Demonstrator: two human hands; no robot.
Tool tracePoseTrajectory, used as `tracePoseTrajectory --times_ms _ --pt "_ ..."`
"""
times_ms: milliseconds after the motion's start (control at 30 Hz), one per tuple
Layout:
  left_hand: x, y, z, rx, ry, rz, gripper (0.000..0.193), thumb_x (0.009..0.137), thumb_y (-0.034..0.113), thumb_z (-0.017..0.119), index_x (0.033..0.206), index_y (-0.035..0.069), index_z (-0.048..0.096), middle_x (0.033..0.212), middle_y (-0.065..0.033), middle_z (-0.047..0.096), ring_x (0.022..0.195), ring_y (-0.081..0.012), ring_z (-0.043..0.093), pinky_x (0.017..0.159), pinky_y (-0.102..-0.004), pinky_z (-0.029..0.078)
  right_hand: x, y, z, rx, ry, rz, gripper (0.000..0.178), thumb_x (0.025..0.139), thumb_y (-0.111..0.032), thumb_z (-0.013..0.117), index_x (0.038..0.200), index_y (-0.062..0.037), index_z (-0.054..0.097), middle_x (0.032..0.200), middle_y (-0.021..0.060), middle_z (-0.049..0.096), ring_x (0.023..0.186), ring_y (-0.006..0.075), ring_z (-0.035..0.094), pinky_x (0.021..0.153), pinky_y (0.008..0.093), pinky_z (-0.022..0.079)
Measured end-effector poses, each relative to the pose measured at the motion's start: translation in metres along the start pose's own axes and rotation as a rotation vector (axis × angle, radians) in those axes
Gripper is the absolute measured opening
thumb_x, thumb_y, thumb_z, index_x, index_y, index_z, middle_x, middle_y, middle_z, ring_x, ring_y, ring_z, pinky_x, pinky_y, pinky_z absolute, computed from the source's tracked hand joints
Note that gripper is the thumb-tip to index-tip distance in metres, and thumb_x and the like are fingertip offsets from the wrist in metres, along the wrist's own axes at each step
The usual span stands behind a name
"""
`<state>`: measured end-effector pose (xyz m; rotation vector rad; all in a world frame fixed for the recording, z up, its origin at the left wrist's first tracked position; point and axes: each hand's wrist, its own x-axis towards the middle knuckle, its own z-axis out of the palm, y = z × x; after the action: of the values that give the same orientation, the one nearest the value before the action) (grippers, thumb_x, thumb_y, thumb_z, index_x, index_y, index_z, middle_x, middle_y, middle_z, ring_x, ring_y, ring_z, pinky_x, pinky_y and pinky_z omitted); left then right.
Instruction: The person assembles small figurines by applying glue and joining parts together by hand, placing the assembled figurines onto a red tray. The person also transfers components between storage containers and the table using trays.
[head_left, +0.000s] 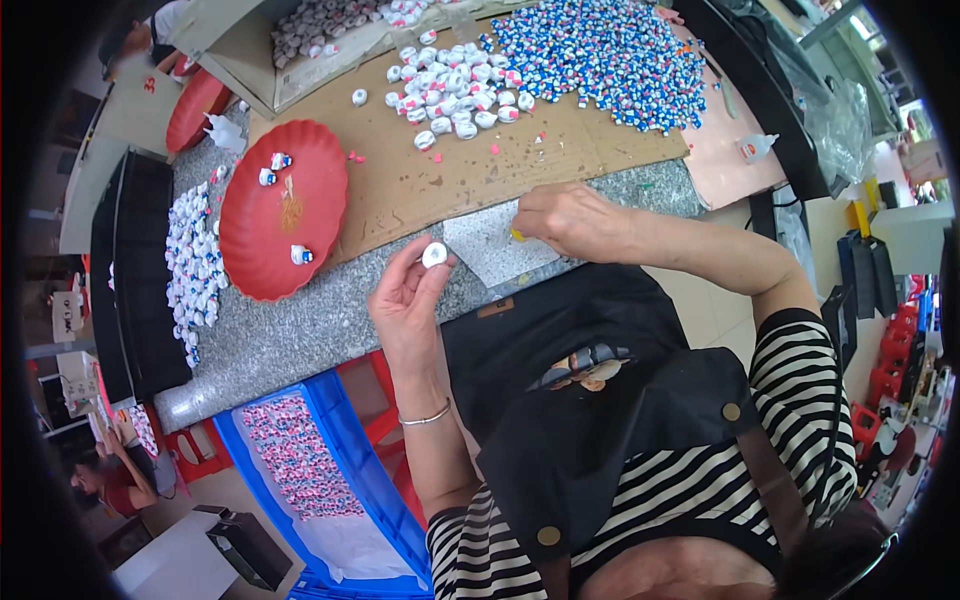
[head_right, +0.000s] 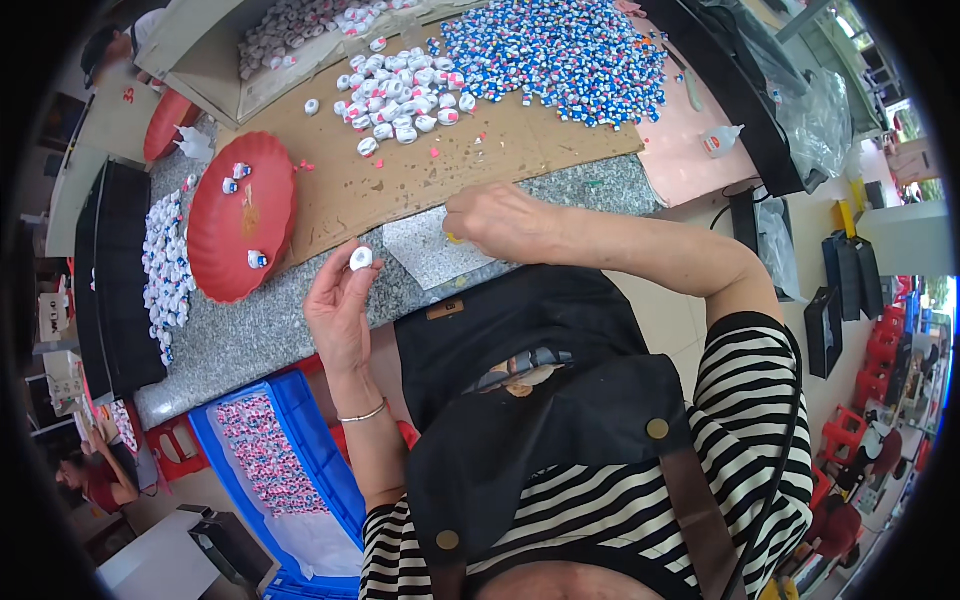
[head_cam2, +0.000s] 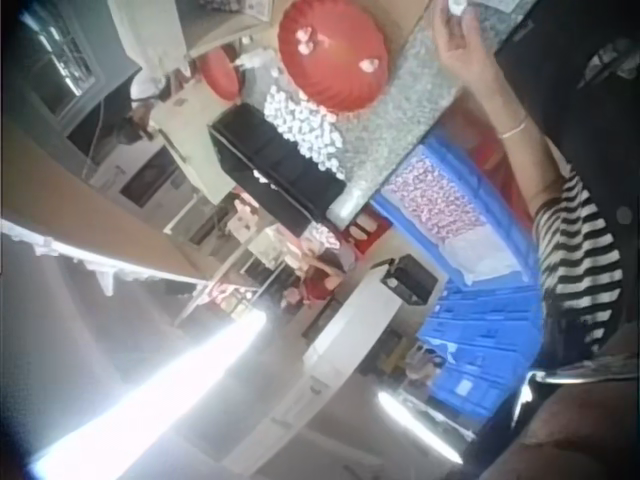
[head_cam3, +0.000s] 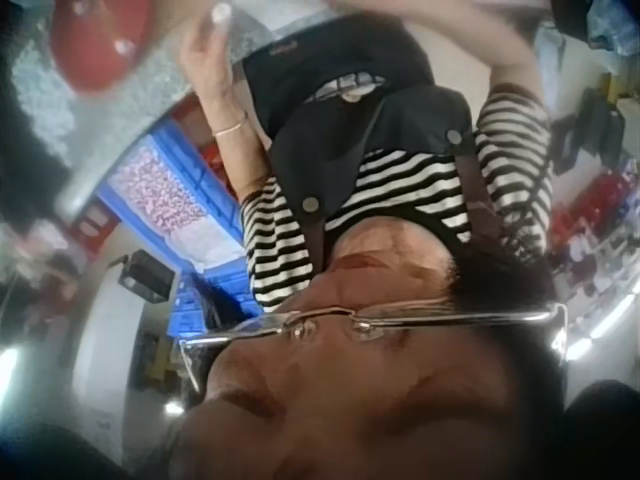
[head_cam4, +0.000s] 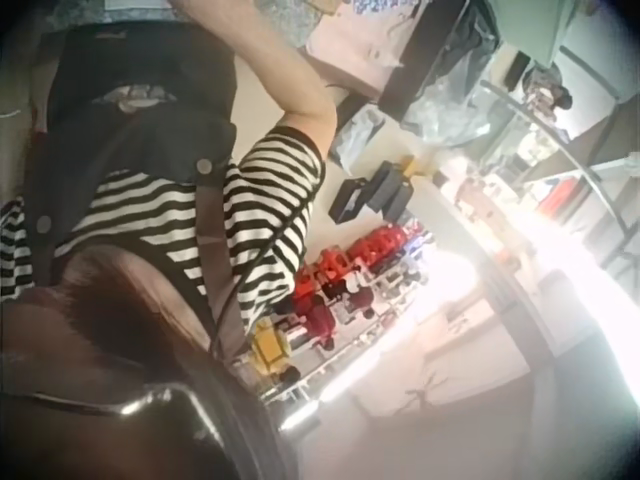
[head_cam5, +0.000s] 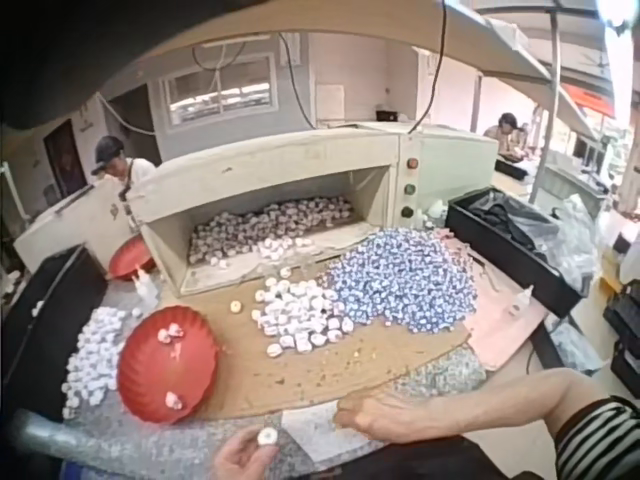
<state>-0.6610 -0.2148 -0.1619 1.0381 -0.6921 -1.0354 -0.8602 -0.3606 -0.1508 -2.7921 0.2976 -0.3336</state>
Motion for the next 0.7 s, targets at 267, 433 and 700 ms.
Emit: tracePoseTrajectory --times_ms 267,433,700 --pt "-0.005 -0.019 0.005 0.089 0.048 -0.017 0.032 0.076 -0.014 0.065 0.105 -0.004 0.058 0.101 -0.0057 0.059 0.091 -0.0123 0.061 0.081 -0.0216 0.051 -0.001 -0.004 0.004 -0.001 0.018 0.044 0.008 0.066 -0.002 0.060 0.073 -0.0013 0.055 0.074 0.0137 0.055 0.073 0.0336 0.059 0.063 0.0428 0.048" --pt "0.000 -0.038 0.023 0.386 0.071 0.211 0.034 0.070 -0.011 0.070 0.101 -0.003 0.058 0.099 -0.0086 0.056 0.083 -0.0128 0.061 0.071 -0.0228 0.053 -0.004 -0.011 -0.005 0.269 0.226 0.275 0.016 0.081 -0.008 0.066 0.094 0.0010 0.064 0.078 0.0123 0.063 0.070 0.0229 0.063 0.064 0.0315 0.050" --pt "0.002 -0.043 0.058 0.707 -0.006 0.539 0.036 0.068 -0.005 0.074 0.101 0.000 0.063 0.095 -0.0110 0.061 0.076 -0.0164 0.063 0.064 -0.0258 0.053 -0.014 -0.017 -0.009 1.258 0.185 0.737 0.016 0.086 -0.008 0.063 0.097 0.0043 0.064 0.086 0.0059 0.067 0.079 0.0088 0.062 0.071 0.0234 0.051"
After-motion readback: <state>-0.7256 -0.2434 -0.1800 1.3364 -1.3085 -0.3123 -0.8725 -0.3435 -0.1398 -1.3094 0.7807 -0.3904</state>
